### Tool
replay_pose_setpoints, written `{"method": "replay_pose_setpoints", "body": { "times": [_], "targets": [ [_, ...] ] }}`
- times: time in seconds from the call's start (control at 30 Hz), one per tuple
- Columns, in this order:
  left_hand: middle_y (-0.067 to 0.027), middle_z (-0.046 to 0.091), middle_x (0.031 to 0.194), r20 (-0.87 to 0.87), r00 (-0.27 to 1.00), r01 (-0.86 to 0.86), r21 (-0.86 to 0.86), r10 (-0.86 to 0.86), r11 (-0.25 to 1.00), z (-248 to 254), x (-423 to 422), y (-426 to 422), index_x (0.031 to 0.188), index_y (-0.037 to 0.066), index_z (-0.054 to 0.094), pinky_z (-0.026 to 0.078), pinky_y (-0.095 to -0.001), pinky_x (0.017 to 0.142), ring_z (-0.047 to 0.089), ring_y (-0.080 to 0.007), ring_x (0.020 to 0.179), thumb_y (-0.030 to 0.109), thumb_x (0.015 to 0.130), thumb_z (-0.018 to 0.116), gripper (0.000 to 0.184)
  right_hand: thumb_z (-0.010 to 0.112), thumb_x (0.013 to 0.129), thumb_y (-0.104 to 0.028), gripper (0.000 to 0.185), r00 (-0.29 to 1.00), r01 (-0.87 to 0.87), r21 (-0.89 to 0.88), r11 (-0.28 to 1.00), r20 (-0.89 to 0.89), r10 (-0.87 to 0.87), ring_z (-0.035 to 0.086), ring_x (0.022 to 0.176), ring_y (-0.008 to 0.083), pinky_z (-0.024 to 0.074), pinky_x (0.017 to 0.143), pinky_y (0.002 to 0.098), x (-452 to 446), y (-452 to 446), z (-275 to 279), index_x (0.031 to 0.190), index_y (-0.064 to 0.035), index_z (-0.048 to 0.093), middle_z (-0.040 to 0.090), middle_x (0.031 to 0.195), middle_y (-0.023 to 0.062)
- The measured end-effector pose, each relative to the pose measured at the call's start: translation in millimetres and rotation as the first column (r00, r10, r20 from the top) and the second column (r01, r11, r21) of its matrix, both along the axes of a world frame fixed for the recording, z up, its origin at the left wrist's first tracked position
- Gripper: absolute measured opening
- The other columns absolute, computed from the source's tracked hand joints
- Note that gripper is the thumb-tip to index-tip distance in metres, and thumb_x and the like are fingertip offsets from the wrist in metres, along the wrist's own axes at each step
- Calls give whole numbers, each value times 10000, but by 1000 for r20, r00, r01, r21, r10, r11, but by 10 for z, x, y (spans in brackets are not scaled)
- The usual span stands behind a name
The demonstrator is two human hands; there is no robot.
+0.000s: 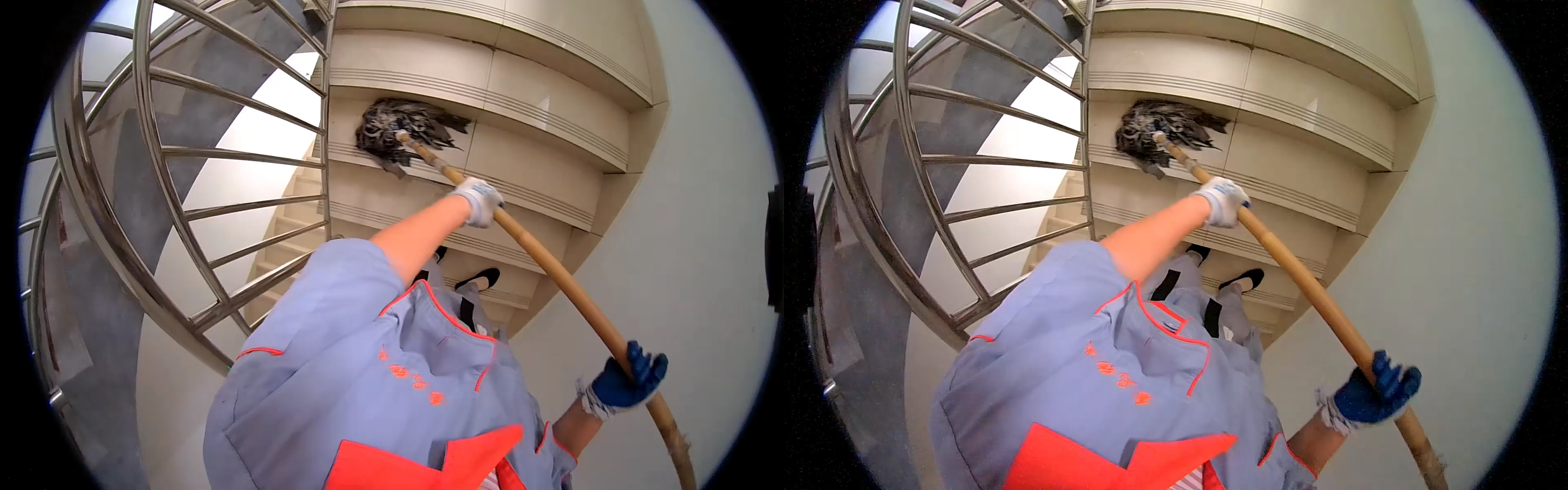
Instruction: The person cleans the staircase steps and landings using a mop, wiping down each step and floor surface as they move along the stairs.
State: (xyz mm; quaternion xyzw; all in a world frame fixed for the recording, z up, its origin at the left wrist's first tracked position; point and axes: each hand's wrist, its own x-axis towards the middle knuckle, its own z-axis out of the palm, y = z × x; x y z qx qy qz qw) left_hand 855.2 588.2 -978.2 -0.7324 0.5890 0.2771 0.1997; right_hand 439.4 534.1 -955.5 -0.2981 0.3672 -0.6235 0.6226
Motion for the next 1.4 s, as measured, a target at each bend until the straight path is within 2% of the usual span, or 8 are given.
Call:
{"method": "replay_pose_setpoints", "body": {
  "times": [0.2, 0.5, 0.83, 0.97, 1.0, 1.07, 1.1, 1.4],
  "targets": [
    [-91, 677, 913, 204, 972, -109, -66, 120, 992, -40, 775, 510, 901, 165, 687, 504, -364, 779, 647, -264, 887, 159, 689, 597, 231, 478, 893, -140, 146, 769, -336, -74, 939, 555, 319, 437, 622, 138, 402, 776, 345, 1160, 128, 282, 998, -67, 548, 417, 586, -24],
    [-74, 664, 907, 269, 954, -125, -37, 130, 991, -2, 1022, 779, 851, 183, 689, 448, -363, 829, 617, -274, 917, 246, 678, 661, 186, 441, 927, -138, 125, 820, -341, 61, 938, 507, 266, 484, 695, 188, 408, 831, 392, 1453, 343, 220, 953, -65, 539, 394, 576, 7],
    [-60, 651, 906, 161, 979, -63, -350, 126, 935, -224, 301, 268, 801, 202, 679, 450, -379, 823, 613, -260, 909, 231, 664, 641, 145, 437, 925, -150, 204, 849, -234, -58, 971, 474, 233, 415, 584, 123, 396, 770, 336, 695, 42, 618, 963, -52, 612, 409, 571, -29],
    [-41, 638, 878, 99, 994, 75, -353, -43, 933, -494, -183, -272, 792, 197, 663, 449, -365, 814, 603, -251, 902, 253, 621, 689, 182, 519, 884, -173, 287, 985, 168, 50, 985, -39, -166, 604, 776, 182, 415, 932, 405, 86, 389, 612, 1159, -88, 527, 589, 762, 40],
    [-37, 637, 893, 79, 994, 101, -304, -81, 947, -569, -318, -410, 812, 203, 670, 445, -362, 826, 600, -245, 924, 259, 643, 679, 178, 514, 885, -177, 342, 941, 138, -70, 988, -301, -153, 611, 875, 214, 407, 960, 418, -212, 493, 500, 1212, -84, 482, 616, 868, 83],
    [-32, 641, 900, -13, 980, 185, -327, -200, 927, -588, -614, -554, 848, 213, 679, 439, -345, 840, 591, -236, 963, 271, 672, 666, 186, 517, 875, -143, 442, 970, 122, -70, 990, -202, -133, 621, 981, 265, 420, 965, 435, -485, 675, 594, 1294, -66, 397, 632, 1056, 171],
    [-22, 643, 907, -32, 970, 224, -272, -242, 936, -618, -767, -646, 863, 219, 680, 436, -348, 843, 592, -230, 964, 273, 673, 668, 198, 533, 860, -90, 491, 860, 136, -196, 971, -463, -214, 636, 937, 273, 409, 974, 444, -493, 783, 620, 1319, -65, 362, 633, 1041, 183],
    [-4, 658, 853, -233, 806, 485, -267, -545, 833, -967, -1894, -1135, 864, 232, 672, 414, -354, 831, 621, -205, 889, 211, 683, 650, 184, 437, 936, -341, 423, 737, 567, -58, 822, -410, -538, 606, 1014, 297, 409, 972, 421, -702, 1593, 867, 1251, -61, 468, 643, 1041, 173]
  ]
}}
